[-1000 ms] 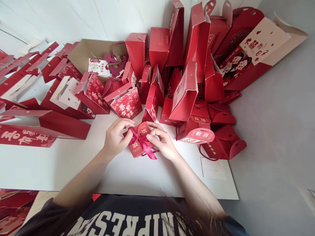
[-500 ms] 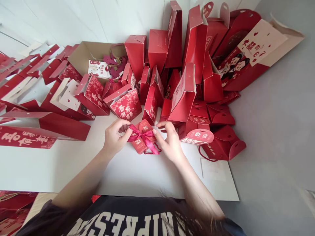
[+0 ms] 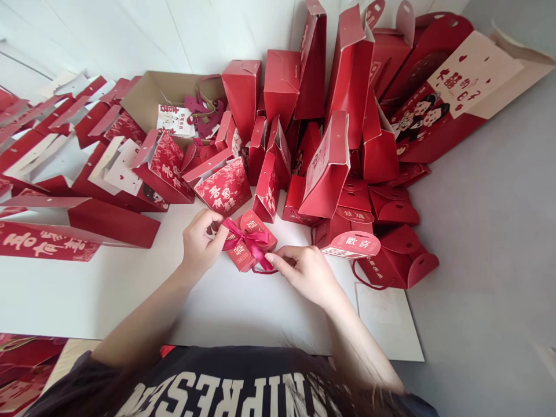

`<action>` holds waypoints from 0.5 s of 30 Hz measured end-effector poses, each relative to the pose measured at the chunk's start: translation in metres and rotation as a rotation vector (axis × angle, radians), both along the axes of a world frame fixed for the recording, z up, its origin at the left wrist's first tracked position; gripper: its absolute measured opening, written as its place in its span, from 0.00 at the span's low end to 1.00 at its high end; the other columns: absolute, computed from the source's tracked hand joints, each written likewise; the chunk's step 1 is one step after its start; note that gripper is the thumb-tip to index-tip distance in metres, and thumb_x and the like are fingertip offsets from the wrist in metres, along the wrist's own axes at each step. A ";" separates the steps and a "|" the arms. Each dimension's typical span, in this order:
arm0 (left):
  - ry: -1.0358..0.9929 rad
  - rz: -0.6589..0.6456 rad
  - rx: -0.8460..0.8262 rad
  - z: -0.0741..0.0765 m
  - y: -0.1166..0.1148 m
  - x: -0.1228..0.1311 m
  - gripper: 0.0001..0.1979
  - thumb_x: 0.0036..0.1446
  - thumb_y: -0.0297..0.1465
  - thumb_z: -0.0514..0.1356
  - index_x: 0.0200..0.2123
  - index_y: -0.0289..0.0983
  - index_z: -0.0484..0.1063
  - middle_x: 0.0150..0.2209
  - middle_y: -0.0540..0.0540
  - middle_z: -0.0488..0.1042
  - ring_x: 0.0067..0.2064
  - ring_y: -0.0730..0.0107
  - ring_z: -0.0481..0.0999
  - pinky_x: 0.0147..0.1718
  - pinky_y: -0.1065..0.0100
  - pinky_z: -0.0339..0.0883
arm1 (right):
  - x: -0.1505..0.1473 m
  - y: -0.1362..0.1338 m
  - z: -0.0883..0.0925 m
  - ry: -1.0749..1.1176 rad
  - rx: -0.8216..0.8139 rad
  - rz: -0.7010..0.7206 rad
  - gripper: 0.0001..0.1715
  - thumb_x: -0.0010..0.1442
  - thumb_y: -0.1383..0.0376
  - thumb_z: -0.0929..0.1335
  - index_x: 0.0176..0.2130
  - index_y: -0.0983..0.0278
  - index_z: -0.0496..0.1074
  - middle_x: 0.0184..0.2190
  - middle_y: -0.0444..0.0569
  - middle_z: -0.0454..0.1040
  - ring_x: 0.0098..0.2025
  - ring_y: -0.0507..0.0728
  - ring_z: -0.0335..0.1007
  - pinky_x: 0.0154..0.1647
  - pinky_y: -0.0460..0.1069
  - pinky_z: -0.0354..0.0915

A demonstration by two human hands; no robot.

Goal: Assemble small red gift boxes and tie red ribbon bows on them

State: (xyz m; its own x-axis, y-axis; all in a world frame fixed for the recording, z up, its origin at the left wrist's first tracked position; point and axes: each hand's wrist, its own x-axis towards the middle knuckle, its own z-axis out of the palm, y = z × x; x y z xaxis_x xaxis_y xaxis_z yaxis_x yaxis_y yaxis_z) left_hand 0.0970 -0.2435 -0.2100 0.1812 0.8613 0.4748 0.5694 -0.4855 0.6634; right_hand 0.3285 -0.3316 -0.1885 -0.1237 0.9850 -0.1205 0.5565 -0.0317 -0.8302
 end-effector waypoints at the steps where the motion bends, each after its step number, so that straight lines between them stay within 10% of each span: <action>1: 0.004 0.005 0.003 0.000 0.000 0.000 0.09 0.56 0.24 0.57 0.27 0.39 0.60 0.26 0.52 0.64 0.29 0.71 0.64 0.30 0.67 0.59 | -0.002 0.000 0.000 -0.038 0.013 -0.042 0.24 0.66 0.47 0.64 0.30 0.61 0.75 0.21 0.44 0.72 0.23 0.53 0.63 0.26 0.48 0.56; 15: -0.035 -0.025 0.000 0.000 0.001 -0.001 0.16 0.54 0.24 0.57 0.21 0.39 0.50 0.20 0.53 0.56 0.25 0.71 0.57 0.26 0.65 0.53 | -0.014 0.009 -0.006 0.343 -0.113 -0.001 0.27 0.65 0.47 0.65 0.25 0.62 0.61 0.23 0.40 0.56 0.26 0.50 0.51 0.28 0.47 0.50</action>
